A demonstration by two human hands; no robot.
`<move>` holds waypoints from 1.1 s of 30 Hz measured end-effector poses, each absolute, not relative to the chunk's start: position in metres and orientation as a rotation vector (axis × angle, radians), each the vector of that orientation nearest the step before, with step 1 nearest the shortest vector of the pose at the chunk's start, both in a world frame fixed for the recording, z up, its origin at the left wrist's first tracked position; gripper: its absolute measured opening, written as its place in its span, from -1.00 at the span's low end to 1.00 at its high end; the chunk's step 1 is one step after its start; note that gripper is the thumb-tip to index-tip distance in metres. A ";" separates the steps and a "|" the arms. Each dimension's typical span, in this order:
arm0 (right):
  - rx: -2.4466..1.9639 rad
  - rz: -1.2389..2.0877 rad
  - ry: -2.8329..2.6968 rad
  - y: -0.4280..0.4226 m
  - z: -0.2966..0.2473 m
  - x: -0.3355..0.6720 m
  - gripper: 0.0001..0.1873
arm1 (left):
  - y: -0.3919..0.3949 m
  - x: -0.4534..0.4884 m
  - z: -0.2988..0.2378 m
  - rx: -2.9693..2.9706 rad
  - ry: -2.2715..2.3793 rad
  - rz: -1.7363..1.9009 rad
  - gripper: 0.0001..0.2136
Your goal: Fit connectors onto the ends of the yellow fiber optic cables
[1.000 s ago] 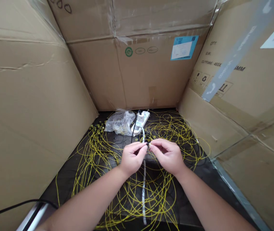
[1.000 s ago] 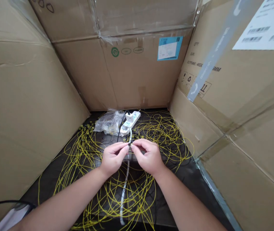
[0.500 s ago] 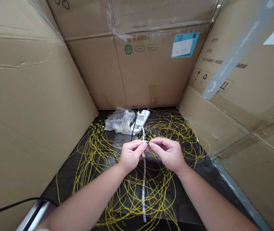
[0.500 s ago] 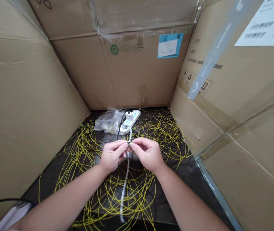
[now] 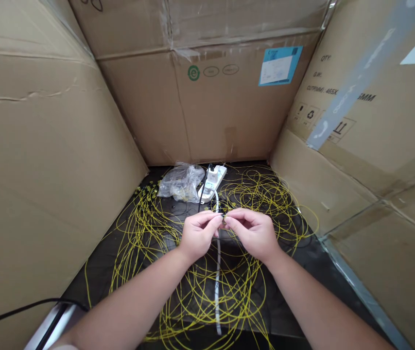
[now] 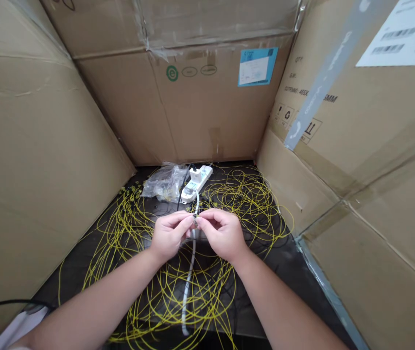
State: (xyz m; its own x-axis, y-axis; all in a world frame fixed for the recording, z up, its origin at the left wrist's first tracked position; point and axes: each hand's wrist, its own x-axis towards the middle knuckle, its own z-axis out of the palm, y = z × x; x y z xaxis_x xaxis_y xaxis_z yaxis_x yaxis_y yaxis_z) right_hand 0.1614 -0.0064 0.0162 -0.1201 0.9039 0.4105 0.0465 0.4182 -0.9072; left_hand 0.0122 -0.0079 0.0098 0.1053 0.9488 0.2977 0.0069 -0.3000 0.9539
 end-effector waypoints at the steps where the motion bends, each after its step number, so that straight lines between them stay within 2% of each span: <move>1: -0.874 0.939 -1.500 -0.006 0.016 0.162 -0.92 | -0.008 0.012 0.009 1.469 0.981 1.330 -0.81; 18: -0.813 1.065 -1.484 -0.007 0.021 0.164 -0.91 | -0.011 0.010 0.013 1.688 0.936 1.325 -0.83; 27: -0.747 1.381 -1.257 -0.006 0.013 0.163 -0.87 | -0.012 0.009 0.014 1.939 0.952 1.411 -0.85; 30: -0.784 1.433 -1.232 -0.007 0.016 0.162 -0.84 | -0.010 0.010 0.013 1.900 0.987 1.440 -0.87; 33: -0.822 1.342 -1.305 -0.007 0.018 0.161 -0.82 | -0.008 0.011 0.009 1.717 1.031 1.412 -0.88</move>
